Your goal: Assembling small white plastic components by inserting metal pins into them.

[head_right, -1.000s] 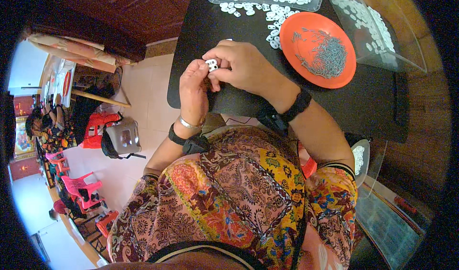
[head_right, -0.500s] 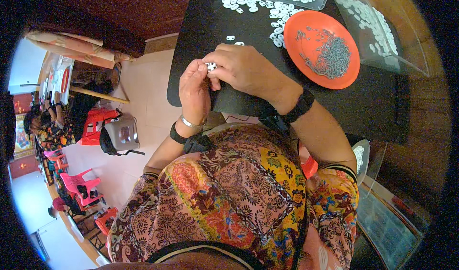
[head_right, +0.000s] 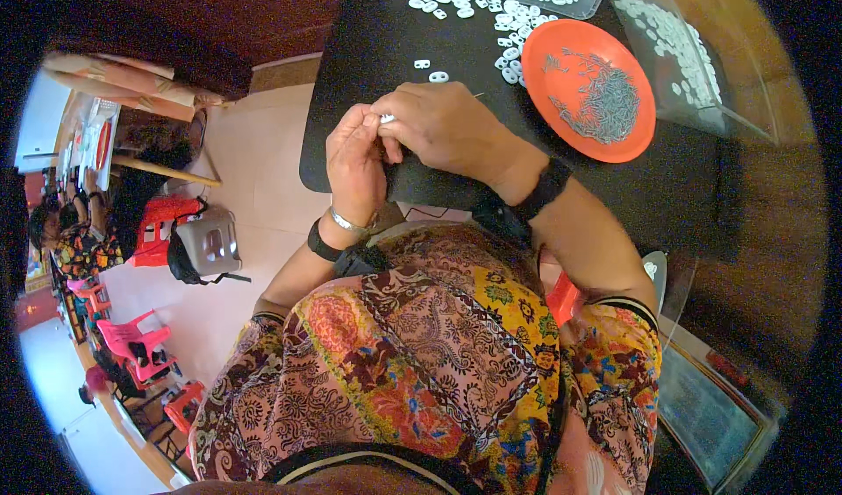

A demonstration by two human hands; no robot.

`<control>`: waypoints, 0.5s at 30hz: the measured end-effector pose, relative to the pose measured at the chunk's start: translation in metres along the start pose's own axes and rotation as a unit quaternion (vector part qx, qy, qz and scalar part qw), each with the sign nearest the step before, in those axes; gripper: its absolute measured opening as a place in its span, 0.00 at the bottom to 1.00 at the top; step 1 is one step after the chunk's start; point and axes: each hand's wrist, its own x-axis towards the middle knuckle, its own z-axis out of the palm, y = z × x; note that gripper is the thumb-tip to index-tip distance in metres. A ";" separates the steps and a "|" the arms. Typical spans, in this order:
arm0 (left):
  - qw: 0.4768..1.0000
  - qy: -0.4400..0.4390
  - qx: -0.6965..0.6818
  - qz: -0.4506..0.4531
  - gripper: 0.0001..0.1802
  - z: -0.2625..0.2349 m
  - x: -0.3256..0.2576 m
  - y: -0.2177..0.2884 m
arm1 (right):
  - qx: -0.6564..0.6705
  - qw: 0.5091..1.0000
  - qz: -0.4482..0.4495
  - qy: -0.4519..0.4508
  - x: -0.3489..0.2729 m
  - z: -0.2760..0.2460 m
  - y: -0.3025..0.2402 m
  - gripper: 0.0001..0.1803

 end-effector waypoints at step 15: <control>0.999 0.029 -0.013 0.016 0.10 -0.002 -0.003 0.000 | 0.032 0.999 0.034 0.001 0.003 0.000 -0.006 0.12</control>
